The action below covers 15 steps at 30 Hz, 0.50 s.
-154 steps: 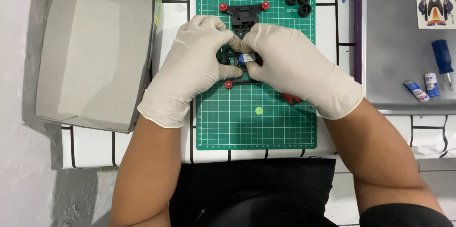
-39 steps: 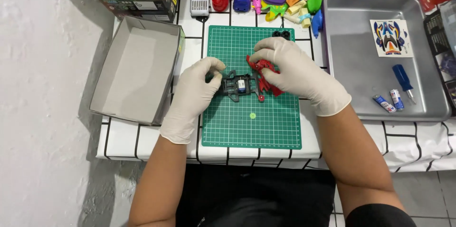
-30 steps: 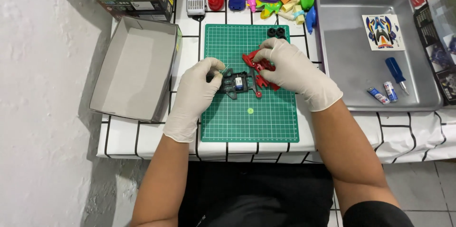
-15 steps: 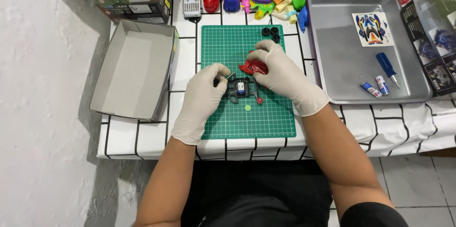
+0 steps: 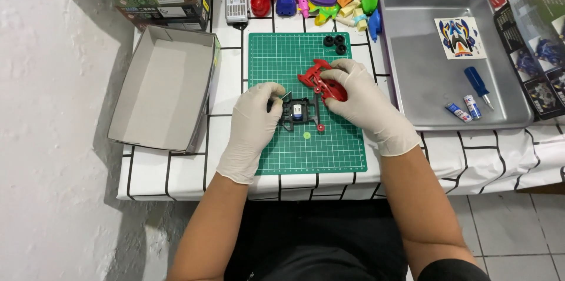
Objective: The person assembles a toy car chassis on a green cutting mat, attaching a motor and connecting red body panels. They then place the assembled toy into a cardboard box and handle a sticker sheet.
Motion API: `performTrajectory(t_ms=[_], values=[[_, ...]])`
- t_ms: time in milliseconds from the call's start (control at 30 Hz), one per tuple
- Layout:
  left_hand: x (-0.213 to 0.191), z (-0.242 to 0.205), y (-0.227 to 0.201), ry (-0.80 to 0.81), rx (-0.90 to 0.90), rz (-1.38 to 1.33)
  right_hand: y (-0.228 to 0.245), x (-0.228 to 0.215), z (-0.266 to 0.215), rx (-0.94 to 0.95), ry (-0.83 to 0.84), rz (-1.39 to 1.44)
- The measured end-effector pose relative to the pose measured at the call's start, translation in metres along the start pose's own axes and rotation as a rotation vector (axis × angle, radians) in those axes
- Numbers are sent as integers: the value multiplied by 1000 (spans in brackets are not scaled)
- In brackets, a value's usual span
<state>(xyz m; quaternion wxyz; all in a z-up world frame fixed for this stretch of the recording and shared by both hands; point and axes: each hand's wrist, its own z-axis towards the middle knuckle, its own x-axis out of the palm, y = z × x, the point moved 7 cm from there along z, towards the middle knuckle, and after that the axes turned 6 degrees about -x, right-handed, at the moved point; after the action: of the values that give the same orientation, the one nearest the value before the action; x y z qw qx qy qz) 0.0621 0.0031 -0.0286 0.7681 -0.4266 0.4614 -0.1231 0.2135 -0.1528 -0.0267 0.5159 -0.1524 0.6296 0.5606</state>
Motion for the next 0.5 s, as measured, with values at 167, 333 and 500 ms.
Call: performTrajectory(t_ms=[167,333,500], values=[[10,1,7,-40,59,131,-12,4,-2,-5,-94,-38],[9,0,3,-88,48,201,-5,2,-18,4,-194,-126],[9,0,0,-136,-13,224,6,-3,-32,9,-320,-224]])
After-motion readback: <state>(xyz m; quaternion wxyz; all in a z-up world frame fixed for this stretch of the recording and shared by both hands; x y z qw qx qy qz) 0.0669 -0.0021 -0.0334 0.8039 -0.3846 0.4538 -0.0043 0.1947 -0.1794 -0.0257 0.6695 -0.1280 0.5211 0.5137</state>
